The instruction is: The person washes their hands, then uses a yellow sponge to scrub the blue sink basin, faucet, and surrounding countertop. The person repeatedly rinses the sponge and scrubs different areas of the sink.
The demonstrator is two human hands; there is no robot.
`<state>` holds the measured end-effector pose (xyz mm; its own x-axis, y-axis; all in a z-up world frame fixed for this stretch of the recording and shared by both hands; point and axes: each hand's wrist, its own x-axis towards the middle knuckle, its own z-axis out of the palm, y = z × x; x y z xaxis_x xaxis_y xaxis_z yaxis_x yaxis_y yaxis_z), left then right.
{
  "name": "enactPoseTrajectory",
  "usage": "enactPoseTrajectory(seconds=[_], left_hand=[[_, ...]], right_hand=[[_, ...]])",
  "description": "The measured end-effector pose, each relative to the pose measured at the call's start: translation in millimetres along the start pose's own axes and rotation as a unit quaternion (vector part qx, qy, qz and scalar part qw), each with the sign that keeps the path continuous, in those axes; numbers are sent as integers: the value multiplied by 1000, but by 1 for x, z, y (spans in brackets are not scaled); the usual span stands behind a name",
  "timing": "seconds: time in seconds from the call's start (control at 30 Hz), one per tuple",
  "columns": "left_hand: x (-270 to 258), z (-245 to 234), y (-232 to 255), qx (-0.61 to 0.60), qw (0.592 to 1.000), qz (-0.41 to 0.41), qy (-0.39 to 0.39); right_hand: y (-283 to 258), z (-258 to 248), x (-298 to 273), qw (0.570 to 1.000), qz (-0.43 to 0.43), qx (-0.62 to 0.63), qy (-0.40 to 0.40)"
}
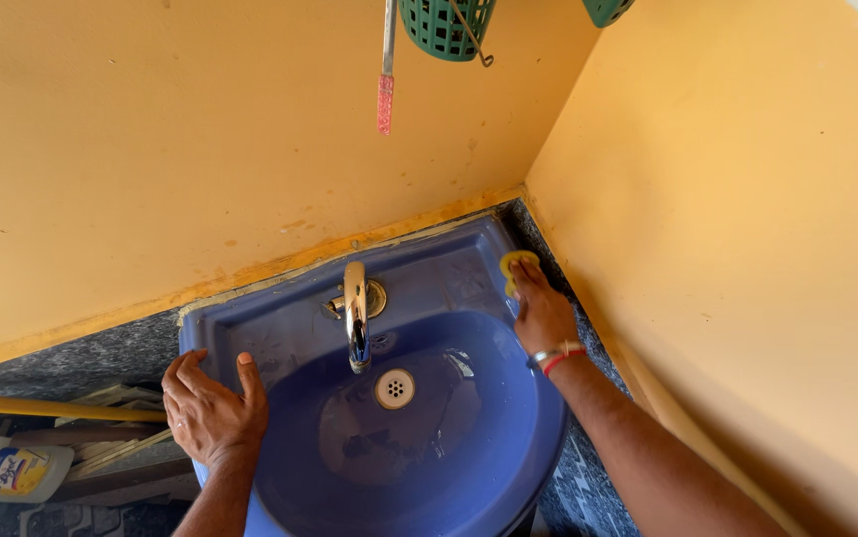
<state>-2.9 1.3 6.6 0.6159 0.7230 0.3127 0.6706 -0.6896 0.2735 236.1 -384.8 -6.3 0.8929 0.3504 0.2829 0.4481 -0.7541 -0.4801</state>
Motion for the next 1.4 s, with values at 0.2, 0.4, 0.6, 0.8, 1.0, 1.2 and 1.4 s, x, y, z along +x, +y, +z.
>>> enactPoseTrajectory(seconds=[0.2,0.4,0.6,0.8,1.0,1.2,1.4], left_hand=[[1,2,2,11,1000,13,11],[1,3,1,6,1000,4,-1],[-1,1,2,7,1000,3,0],[0,-1,3,2,1000,3,9],[-3,-3,7,-1,999,9,34],[0,2,6,3,999,10,48],[-3,2,4,5,998,9,54]], right_hand=[[12,28,80,997,58,-22,-50],[21,16,61,994,93,-3,-50],[6,-26,-27,996,83,26,-28],[-11,-26,-11,988,140,48,-46],[20,22,68,990,122,0,-68],[30,37,114,985,144,30,-94],[26,18,54,989,134,12,-58]])
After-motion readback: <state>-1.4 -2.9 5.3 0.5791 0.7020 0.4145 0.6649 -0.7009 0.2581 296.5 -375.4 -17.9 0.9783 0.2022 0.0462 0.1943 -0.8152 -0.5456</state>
